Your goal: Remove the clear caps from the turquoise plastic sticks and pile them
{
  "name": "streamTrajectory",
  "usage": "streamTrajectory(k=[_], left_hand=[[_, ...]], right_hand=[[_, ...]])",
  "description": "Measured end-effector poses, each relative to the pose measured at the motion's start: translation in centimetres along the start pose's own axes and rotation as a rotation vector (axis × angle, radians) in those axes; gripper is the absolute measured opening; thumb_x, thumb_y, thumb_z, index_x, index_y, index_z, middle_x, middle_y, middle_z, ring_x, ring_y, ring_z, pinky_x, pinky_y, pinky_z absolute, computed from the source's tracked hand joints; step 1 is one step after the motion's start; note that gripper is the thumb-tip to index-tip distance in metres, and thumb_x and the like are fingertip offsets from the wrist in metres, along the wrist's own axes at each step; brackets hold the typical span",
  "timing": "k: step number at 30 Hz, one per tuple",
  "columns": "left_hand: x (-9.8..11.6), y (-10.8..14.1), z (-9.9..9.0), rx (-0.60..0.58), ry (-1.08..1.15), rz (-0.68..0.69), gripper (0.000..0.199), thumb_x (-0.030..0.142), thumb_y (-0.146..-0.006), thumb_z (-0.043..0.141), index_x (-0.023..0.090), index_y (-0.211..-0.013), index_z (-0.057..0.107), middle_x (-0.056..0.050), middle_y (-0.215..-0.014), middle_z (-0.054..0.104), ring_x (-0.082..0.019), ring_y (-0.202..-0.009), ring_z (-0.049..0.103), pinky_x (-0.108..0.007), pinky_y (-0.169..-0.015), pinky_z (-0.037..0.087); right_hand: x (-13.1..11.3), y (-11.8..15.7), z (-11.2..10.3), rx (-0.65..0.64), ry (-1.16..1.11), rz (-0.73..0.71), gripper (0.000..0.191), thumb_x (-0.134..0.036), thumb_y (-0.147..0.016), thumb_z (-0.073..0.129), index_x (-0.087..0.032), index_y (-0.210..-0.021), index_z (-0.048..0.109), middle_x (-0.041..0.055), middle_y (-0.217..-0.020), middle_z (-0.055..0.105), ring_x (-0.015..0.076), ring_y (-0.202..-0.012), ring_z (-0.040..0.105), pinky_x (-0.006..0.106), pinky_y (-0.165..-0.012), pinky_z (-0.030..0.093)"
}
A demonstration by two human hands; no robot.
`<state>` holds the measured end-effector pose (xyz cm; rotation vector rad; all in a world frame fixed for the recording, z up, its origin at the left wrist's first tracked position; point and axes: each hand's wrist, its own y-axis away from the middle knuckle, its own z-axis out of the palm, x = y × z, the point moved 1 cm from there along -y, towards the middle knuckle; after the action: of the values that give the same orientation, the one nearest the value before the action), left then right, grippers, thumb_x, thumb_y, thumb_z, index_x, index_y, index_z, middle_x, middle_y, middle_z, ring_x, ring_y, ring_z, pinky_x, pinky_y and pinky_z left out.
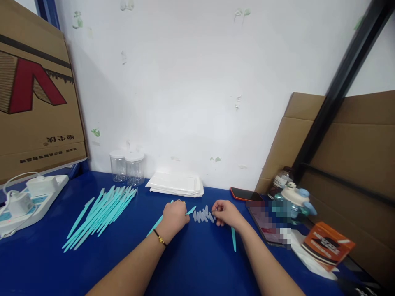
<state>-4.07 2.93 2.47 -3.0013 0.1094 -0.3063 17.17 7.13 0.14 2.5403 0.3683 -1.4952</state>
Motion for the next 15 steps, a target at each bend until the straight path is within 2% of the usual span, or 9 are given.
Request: streamTrajectory(k=[3,5,10,12,15], left_hand=[[0.2,-0.1,0.1,0.012,-0.017,0.031,0.016,0.021,-0.070,0.053,0.015,-0.081,0.064,-0.012,-0.089,0.064,-0.024,-0.085,0.060,-0.033,-0.076,0.040],[0.4,-0.2,0.2,0.013,-0.021,0.040,0.015,0.019,-0.070,0.053,0.014,-0.079,0.064,-0.013,-0.088,0.064,-0.025,-0.084,0.061,-0.035,-0.078,0.039],[0.4,0.0,-0.3,0.025,0.006,0.039,0.013,0.018,-0.071,0.053,0.013,-0.075,0.064,-0.013,-0.084,0.065,-0.024,-0.083,0.061,-0.034,-0.078,0.038],[0.2,0.1,-0.7,0.029,0.030,0.046,0.013,0.020,-0.073,0.051,0.016,-0.074,0.063,-0.010,-0.084,0.066,-0.021,-0.082,0.060,-0.031,-0.075,0.038],[0.0,0.2,-1.4,-0.009,0.151,0.081,0.016,0.025,-0.076,0.049,0.019,-0.076,0.063,-0.004,-0.080,0.067,-0.016,-0.074,0.060,-0.024,-0.065,0.038]], right_hand=[[-0.3,0.2,-0.2,0.011,-0.118,0.006,0.006,-0.019,-0.064,0.057,-0.018,-0.068,0.053,-0.0074,-0.041,0.050,0.0100,-0.034,0.051,0.017,-0.033,0.029],[-0.6,0.4,-0.4,0.006,-0.242,0.013,0.011,-0.023,-0.065,0.062,-0.017,-0.068,0.053,-0.0076,-0.041,0.050,0.0090,-0.034,0.051,0.016,-0.033,0.029],[-1.3,1.0,-0.5,-0.089,-0.562,0.034,0.026,-0.031,-0.064,0.073,-0.014,-0.077,0.059,0.0012,-0.063,0.063,0.0112,-0.058,0.063,0.019,-0.051,0.046],[-1.5,0.9,-0.4,-0.067,-0.588,0.020,0.029,-0.034,-0.063,0.074,-0.013,-0.078,0.060,0.0034,-0.068,0.065,0.0122,-0.061,0.064,0.020,-0.054,0.047],[-1.6,0.7,-0.3,-0.002,-0.526,-0.034,0.032,-0.040,-0.064,0.072,-0.013,-0.076,0.061,0.0029,-0.064,0.064,0.0122,-0.053,0.061,0.021,-0.048,0.044]])
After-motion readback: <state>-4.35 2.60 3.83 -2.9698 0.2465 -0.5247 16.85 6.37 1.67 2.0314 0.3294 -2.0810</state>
